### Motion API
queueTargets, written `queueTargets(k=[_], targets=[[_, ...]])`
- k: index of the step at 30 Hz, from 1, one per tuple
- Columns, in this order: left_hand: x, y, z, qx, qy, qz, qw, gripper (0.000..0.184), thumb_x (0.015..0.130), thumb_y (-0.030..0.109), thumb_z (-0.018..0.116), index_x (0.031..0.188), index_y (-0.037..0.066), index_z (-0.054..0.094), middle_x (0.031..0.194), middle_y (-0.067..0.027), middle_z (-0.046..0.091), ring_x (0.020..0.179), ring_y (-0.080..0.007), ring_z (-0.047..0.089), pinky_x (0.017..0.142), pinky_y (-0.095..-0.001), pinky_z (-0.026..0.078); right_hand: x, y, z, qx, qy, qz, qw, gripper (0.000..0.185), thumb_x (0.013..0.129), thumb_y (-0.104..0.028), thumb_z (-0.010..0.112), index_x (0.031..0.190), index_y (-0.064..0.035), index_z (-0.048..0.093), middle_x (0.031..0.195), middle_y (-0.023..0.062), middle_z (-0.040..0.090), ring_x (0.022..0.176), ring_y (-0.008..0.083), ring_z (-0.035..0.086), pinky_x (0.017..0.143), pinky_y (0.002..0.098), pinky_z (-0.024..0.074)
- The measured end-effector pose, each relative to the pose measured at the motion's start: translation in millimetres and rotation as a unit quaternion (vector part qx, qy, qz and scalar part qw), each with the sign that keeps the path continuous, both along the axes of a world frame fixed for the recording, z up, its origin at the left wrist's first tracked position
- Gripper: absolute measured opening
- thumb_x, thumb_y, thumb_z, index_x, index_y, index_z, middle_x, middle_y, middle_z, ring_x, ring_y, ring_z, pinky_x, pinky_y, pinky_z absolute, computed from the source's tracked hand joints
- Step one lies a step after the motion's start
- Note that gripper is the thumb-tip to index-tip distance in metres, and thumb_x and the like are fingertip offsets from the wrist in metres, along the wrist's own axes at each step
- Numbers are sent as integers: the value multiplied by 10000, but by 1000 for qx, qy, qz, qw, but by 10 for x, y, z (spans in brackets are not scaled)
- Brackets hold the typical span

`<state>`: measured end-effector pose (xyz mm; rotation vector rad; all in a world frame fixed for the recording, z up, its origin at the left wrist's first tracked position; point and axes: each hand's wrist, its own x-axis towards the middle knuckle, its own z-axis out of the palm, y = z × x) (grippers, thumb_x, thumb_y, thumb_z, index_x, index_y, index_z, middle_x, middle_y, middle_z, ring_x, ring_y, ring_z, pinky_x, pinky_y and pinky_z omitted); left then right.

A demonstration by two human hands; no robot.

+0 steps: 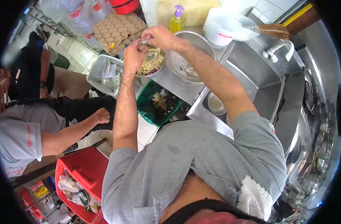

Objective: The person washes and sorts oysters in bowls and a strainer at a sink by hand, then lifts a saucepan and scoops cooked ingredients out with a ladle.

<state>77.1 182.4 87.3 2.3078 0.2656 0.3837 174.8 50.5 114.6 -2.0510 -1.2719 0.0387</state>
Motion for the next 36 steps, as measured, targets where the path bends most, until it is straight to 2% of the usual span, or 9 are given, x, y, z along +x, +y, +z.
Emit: queueTargets(k=[8,10,13,19,28,30,32,33,36], targets=[[91,80,-79,24,-69,32,997,338,841,122,547,1144,-24,521,904,-169,644,828,-218,637,738,-318,492,53,-66,-61,33,88,-25,995,217,750,-87,573,959,-57,621,890,134,640,837,263,613,744,364,474],[72,97,-123,-278,-136,10,951,350,861,35,510,1192,-66,456,955,-189,628,844,-196,628,744,-286,508,14,-66,-49,44,77,-17,996,215,742,-83,578,951,-53,621,889,131,638,837,265,610,747,363,474],[-94,116,-151,-473,-187,36,860,414,848,-27,516,1233,-92,378,1022,-215,593,855,-226,621,756,-294,524,-39,-69,-25,40,45,-4,998,208,729,-74,587,933,-47,620,870,125,627,841,263,601,754,354,474],[-497,331,-534,-557,-218,90,797,399,823,-39,550,1174,-69,362,941,-221,596,811,-261,629,707,-326,545,-14,-31,-45,77,9,30,997,203,736,-92,597,934,-59,622,841,117,601,837,258,591,754,347,475],[-1217,550,-728,-642,-217,123,725,378,897,91,477,1219,-12,309,946,-227,590,802,-313,633,688,-372,540,4,-810,-58,121,126,-101,979,238,813,-134,606,1008,2,601,886,69,633,814,125,578,748,249,461],[-1290,616,-885,-653,-215,125,716,429,895,108,490,1255,-14,290,956,-224,591,806,-317,632,691,-372,533,30,-997,-171,34,156,-158,974,238,809,-133,611,1006,-1,604,884,65,633,807,119,576,732,256,461],[-1364,851,-1504,-502,-34,161,849,630,840,132,574,1344,24,212,1004,-223,586,808,-335,630,694,-368,515,2,-1134,-241,25,169,-161,972,238,805,-131,614,1008,-6,604,878,65,630,794,120,574,720,260,461],[-1400,989,-1688,-200,272,155,928,794,747,124,654,1386,106,184,1130,-208,539,989,-342,566,795,-399,466,-31,-1203,-277,18,183,-163,969,239,802,-129,618,1009,-10,604,873,65,627,781,121,572,707,265,461],[-1483,628,-1866,211,311,154,914,751,685,121,682,1347,163,330,1259,-156,465,1149,-310,442,888,-428,391,-97,-1347,-384,-26,111,-174,978,263,778,-142,615,1011,-23,610,910,126,630,821,201,604,734,306,470]])
